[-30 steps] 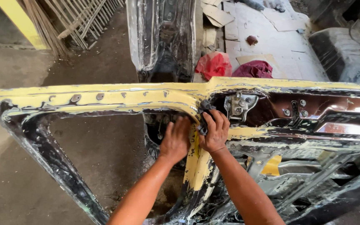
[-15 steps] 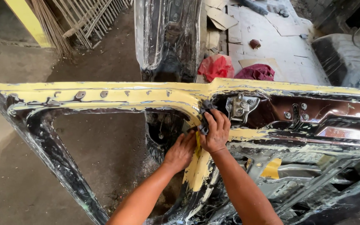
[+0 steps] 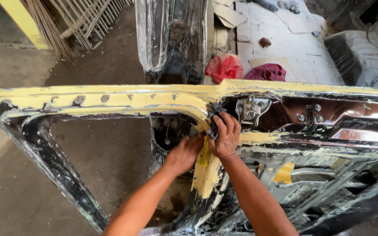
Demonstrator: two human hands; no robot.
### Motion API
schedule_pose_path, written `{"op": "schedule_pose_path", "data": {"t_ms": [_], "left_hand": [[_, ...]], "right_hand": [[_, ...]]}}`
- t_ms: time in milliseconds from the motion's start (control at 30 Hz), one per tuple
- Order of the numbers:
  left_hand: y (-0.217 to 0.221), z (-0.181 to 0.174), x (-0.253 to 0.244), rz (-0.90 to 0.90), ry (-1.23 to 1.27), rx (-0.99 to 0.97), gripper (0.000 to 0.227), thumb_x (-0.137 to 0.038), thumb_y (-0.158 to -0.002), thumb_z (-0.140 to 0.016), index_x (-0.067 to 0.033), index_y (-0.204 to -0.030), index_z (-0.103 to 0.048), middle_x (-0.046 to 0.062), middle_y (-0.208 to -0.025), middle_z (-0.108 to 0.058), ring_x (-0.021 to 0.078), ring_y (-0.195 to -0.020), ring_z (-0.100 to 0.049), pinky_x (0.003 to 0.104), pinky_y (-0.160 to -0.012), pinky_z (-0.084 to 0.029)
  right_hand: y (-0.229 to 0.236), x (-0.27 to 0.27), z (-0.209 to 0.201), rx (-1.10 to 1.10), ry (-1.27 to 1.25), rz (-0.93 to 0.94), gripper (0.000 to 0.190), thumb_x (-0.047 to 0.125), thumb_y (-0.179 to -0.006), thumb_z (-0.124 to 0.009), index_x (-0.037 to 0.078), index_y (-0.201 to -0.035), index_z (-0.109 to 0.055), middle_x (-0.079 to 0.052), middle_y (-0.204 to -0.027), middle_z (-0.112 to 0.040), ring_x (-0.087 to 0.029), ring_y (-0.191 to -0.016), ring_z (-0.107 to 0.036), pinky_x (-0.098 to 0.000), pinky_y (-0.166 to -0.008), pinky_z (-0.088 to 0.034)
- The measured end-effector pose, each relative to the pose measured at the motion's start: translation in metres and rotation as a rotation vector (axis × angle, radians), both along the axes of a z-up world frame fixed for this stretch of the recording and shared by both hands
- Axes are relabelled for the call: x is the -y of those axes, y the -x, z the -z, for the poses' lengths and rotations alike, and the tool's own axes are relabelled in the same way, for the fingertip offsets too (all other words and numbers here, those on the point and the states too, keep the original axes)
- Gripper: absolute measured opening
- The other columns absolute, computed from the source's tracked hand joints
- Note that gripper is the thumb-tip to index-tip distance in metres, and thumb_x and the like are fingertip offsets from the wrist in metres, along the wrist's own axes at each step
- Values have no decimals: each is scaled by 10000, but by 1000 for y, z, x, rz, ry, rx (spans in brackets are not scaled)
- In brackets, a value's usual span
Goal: The person scrubs a large, yellow-painted metal car frame with a dark cloth, focusing on the edges and crevices. They periodically dip the cloth into a green bucket of water to rinse it before continuing to wipe the surface of the frame.
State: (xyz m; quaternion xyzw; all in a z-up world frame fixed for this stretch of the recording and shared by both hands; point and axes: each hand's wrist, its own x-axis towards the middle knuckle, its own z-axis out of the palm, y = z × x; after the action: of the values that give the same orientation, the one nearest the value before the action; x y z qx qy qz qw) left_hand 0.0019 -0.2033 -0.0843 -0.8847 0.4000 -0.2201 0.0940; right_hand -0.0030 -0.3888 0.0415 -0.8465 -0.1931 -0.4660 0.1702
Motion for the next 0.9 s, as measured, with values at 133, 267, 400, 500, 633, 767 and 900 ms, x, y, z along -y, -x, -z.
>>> {"op": "schedule_pose_path", "data": {"t_ms": [133, 267, 400, 500, 633, 767, 900], "left_hand": [[-1, -90, -9, -79, 132, 121, 599, -124, -934, -477, -65, -1530, -446, 137, -1630, -370, 252, -1525, -293, 473, -1265, -172], [15, -72, 8, -116, 193, 16, 573, -206, -945, -478, 18, -1472, -464, 210, -1582, -372, 317, -1492, -301, 507, -1188, -187], [10, -35, 1, 31, 26, -78, 553, -193, -1006, -460, 5, -1522, -457, 189, -1619, -375, 291, -1551, -277, 503, -1240, -213], [1, -92, -14, -122, -90, 64, 536, -123, -971, -439, -40, -1501, -441, 139, -1651, -324, 287, -1531, -244, 490, -1234, -229], [5, -84, -2, -114, 303, -119, 524, -196, -994, -419, 40, -1460, -456, 155, -1650, -261, 290, -1537, -187, 540, -1198, -198], [23, -51, 14, -117, -59, -128, 633, -112, -940, -374, -16, -1564, -334, 163, -1679, -163, 304, -1554, -121, 490, -1239, -150], [9, -66, 5, -82, -176, -120, 608, -146, -1029, -336, 12, -1608, -242, 198, -1688, -140, 312, -1577, -117, 512, -1292, -105]], "right_hand": [[0, -2, -7, 17, -20, -26, 593, 247, -859, -701, 112, -1411, -533, -154, -1441, -510, -407, -1319, -465, -527, -1122, -370], [1, -2, -5, 6, -21, -17, 575, 233, -855, -710, 112, -1394, -550, -151, -1441, -518, -407, -1313, -467, -516, -1118, -374], [3, -4, -11, -3, -37, -20, 576, 204, -829, -712, 105, -1375, -559, -158, -1432, -528, -418, -1300, -474, -520, -1110, -380], [5, -6, -16, 6, -60, -52, 585, 168, -820, -702, 93, -1380, -553, -161, -1418, -527, -423, -1288, -484, -524, -1108, -391], [7, 2, -17, 22, -70, -76, 548, 125, -829, -694, 79, -1359, -564, -172, -1403, -543, -425, -1265, -501, -524, -1086, -408], [23, 32, -18, -53, 23, -86, 546, 24, -772, -640, 69, -1316, -639, -162, -1371, -596, -419, -1277, -546, -499, -1111, -450], [47, 66, -10, -57, 299, -21, 529, 93, -777, -726, 104, -1303, -675, -125, -1366, -620, -379, -1277, -570, -502, -1081, -426]]}}
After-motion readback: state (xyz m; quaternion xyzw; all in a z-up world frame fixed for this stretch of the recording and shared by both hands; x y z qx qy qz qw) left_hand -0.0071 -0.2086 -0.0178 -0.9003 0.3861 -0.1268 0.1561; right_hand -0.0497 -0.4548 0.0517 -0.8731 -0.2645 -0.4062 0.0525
